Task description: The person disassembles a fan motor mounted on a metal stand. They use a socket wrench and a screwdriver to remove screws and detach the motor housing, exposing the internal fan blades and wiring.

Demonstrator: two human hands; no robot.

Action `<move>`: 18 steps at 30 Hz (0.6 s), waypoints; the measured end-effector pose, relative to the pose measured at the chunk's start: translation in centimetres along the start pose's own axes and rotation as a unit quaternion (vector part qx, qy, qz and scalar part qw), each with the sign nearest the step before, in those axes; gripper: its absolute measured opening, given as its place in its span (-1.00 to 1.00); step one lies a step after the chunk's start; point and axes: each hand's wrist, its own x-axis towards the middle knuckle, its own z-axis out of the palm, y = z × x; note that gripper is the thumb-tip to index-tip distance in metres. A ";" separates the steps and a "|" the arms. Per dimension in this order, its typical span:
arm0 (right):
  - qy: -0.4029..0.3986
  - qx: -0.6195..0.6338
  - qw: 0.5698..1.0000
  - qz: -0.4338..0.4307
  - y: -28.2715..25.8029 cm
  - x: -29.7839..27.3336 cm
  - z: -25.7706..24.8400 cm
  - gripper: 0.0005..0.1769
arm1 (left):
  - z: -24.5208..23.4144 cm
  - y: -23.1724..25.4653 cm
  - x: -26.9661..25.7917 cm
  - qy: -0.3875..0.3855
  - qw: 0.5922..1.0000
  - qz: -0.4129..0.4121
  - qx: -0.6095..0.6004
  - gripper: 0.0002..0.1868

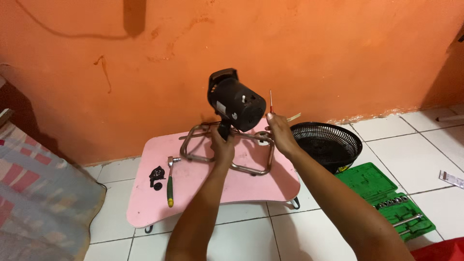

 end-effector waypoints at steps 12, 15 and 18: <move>-0.001 -0.031 0.998 0.054 0.3 -0.4 -1.5 -0.49 | 0.3 1.1 1.0 -0.220 0.937 0.004 -0.273 -0.62; -0.018 -0.027 0.998 0.048 0.3 -0.4 -1.6 -0.57 | 0.3 0.0 1.3 -0.242 0.919 -0.041 -0.308 -0.75; -0.017 -0.035 0.998 0.046 0.4 -0.5 -1.7 -0.54 | 0.0 -1.4 1.7 -0.254 0.913 -0.078 -0.310 -0.86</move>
